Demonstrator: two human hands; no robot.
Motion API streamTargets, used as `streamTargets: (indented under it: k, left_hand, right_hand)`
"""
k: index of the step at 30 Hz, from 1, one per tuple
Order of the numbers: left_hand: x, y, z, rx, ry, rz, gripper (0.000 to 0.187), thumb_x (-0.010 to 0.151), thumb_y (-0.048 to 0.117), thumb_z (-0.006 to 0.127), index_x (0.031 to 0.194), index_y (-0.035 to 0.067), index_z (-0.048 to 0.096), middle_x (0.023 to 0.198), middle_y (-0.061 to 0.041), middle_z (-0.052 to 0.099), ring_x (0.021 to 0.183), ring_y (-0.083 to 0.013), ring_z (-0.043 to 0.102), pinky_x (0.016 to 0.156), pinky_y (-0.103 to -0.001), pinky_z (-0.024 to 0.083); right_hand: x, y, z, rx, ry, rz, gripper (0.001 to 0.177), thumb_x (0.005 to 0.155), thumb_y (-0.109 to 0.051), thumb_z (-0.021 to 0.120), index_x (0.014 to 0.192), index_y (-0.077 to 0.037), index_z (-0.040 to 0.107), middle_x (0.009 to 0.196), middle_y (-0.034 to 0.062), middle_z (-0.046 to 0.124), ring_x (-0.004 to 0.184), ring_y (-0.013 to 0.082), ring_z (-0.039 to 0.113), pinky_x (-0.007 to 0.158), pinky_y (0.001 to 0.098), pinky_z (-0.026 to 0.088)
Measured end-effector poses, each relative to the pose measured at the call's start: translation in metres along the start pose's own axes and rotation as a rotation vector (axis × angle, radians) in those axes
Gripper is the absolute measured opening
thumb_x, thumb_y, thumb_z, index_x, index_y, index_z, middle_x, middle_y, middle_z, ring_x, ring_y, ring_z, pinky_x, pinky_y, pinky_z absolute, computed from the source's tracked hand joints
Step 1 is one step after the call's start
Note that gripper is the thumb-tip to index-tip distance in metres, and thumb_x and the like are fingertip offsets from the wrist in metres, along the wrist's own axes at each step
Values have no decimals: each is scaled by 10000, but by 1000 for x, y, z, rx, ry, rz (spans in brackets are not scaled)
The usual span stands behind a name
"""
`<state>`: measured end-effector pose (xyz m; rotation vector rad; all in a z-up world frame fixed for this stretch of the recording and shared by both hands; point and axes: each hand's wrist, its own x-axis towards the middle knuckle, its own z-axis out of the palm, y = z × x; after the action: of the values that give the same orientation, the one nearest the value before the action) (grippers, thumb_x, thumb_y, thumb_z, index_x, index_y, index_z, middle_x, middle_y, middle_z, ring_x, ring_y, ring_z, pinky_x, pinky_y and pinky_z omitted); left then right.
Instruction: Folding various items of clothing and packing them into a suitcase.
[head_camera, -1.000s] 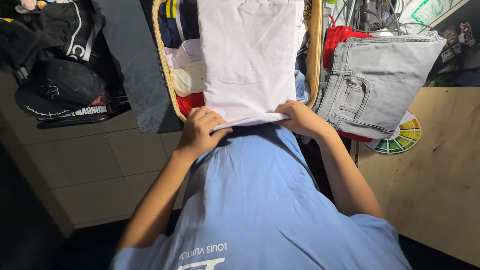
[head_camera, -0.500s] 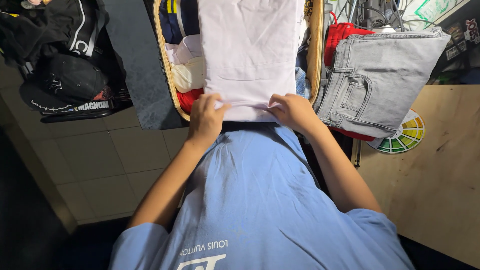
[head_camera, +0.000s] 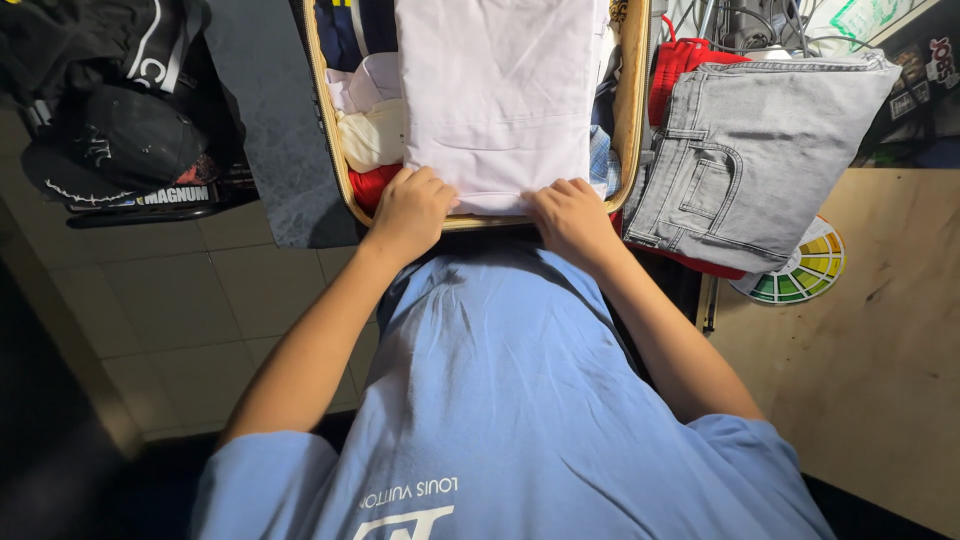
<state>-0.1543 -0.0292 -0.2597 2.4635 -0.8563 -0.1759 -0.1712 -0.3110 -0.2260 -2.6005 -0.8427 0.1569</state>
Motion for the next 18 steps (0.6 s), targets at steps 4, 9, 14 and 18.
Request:
streamTargets:
  k: [4, 9, 14, 18]
  left_hand:
    - [12, 6, -18, 10, 37, 41, 181, 935, 102, 680, 1112, 88, 715, 832, -48, 685, 842, -247, 624, 773, -383, 464]
    - [6, -11, -19, -8, 85, 252, 304, 875, 222, 682, 1128, 55, 706, 841, -81, 686, 821, -260, 636, 779, -383, 505]
    - [16, -24, 4, -89, 112, 6, 172, 974, 42, 579, 1095, 82, 696, 915, -102, 730, 880, -293, 710, 777, -425, 560]
    - [31, -20, -8, -210, -18, -193, 104, 996, 113, 610, 1056, 95, 693, 894, -140, 730, 868, -333, 712, 756, -454, 543]
  right_hand:
    - [15, 17, -2, 149, -118, 197, 191, 973, -185, 664, 1144, -102, 683, 772, 125, 679, 789, 345, 654, 717, 446, 477]
    - [28, 33, -6, 350, -148, 302, 134, 960, -188, 652, 1076, -138, 696, 755, 162, 696, 743, 387, 679, 652, 461, 509]
    - [33, 26, -7, 162, -176, 273, 110, 922, -206, 672, 971, -123, 724, 810, 96, 710, 848, 315, 675, 795, 444, 501]
    - [37, -1, -13, -245, 20, 27, 277, 836, -385, 698, 831, -109, 716, 844, 57, 699, 910, 255, 645, 885, 443, 471]
